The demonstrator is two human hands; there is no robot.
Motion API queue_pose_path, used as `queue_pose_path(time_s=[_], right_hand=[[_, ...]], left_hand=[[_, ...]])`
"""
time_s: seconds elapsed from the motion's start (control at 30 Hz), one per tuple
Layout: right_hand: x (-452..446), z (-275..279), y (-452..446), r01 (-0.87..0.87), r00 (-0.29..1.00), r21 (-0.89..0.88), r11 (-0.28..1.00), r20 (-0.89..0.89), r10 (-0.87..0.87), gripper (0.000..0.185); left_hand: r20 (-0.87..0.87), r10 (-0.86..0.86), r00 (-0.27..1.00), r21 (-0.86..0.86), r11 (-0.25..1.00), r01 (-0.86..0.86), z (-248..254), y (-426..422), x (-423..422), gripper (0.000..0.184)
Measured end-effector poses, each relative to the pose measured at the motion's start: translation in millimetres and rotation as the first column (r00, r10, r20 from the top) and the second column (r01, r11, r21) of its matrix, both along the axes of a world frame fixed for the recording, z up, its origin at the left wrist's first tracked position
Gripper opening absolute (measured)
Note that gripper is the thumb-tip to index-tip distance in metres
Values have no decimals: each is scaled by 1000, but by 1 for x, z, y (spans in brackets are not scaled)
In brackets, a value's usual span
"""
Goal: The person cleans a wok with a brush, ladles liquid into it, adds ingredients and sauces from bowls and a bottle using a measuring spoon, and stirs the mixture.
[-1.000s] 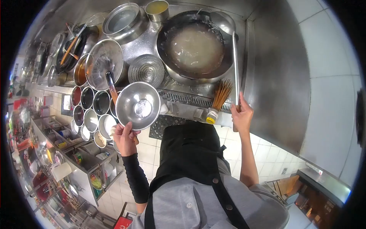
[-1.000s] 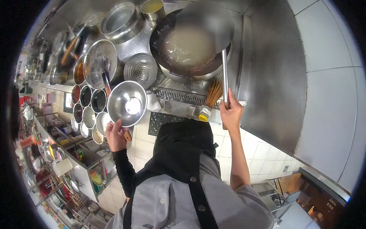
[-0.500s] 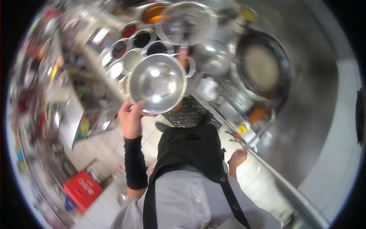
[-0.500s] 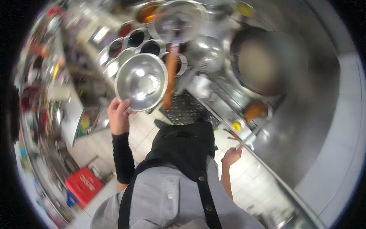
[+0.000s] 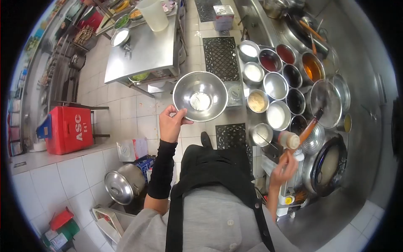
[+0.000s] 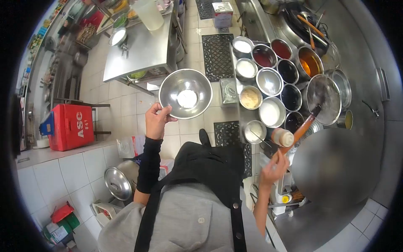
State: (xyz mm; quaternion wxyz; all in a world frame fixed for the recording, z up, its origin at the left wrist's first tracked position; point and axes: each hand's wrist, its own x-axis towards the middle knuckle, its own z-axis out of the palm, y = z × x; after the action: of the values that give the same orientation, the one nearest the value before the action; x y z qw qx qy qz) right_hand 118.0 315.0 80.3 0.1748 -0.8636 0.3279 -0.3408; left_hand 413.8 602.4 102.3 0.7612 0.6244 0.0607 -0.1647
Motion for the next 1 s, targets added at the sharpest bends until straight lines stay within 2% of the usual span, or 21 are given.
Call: queue_pose_path(time_s=[0.03,0.07,0.1,0.17,0.27,0.37,0.5,0.6,0.63,0.7,0.73,0.77,0.8,0.83,0.87,0.9,0.93,1.0], right_hand=[[48,20,11,-101,991,-9,995,90,101,21],[85,32,17,-211,972,-63,975,89,216,25],[115,51,28,-301,953,-41,953,23,302,26],[167,61,46,-467,880,42,883,116,460,27],[218,65,64,-591,806,206,780,115,580,25],[264,51,66,-660,741,247,710,56,669,23],[319,28,56,-683,712,273,677,44,701,18],[363,15,36,-520,743,645,560,18,669,20],[380,-5,26,-512,752,688,514,70,656,29],[426,-31,5,-327,834,936,127,223,504,35],[454,-41,-5,-241,875,964,-111,266,404,38],[486,-52,-19,-183,897,937,-297,283,341,43],[518,-60,-30,-208,921,909,-361,307,241,42],[548,-67,-37,-238,937,872,-427,322,136,40],[578,-77,-45,-274,944,828,-489,329,29,38],[606,-90,-54,-352,935,846,-399,336,-112,32],[632,-70,-70,-430,903,824,-369,386,-190,27],[683,-79,-111,-548,823,687,-476,344,-451,23]], left_hand=[[4,20,1000,-11,1000,-20,-2,8,9,16],[7,40,999,-22,999,-40,-4,16,18,17],[6,53,999,-24,998,-53,-4,24,27,18],[1,83,997,-42,996,-83,-7,29,44,20],[29,130,991,-79,989,-127,-4,30,65,20],[8,163,987,-79,984,-162,-8,30,86,21],[-38,136,990,-40,990,-138,-24,19,133,18],[-69,77,995,-1,997,-78,-40,-8,190,19],[-57,47,997,47,998,-44,-45,-22,209,20],[-18,-9,1000,140,990,11,-50,-60,253,21],[91,-34,995,251,968,10,-49,-84,275,22],[196,-70,978,359,933,-5,-46,-113,294,23],[298,-115,947,461,887,-37,-44,-141,317,23],[391,-252,885,609,792,-44,-36,-167,342,25],[328,-262,908,552,833,41,-27,-195,360,24],[449,-382,808,656,754,-8,-5,-223,378,24],[390,-428,815,648,757,87,7,-247,396,20],[344,-519,783,541,790,286,44,-293,430,24]])
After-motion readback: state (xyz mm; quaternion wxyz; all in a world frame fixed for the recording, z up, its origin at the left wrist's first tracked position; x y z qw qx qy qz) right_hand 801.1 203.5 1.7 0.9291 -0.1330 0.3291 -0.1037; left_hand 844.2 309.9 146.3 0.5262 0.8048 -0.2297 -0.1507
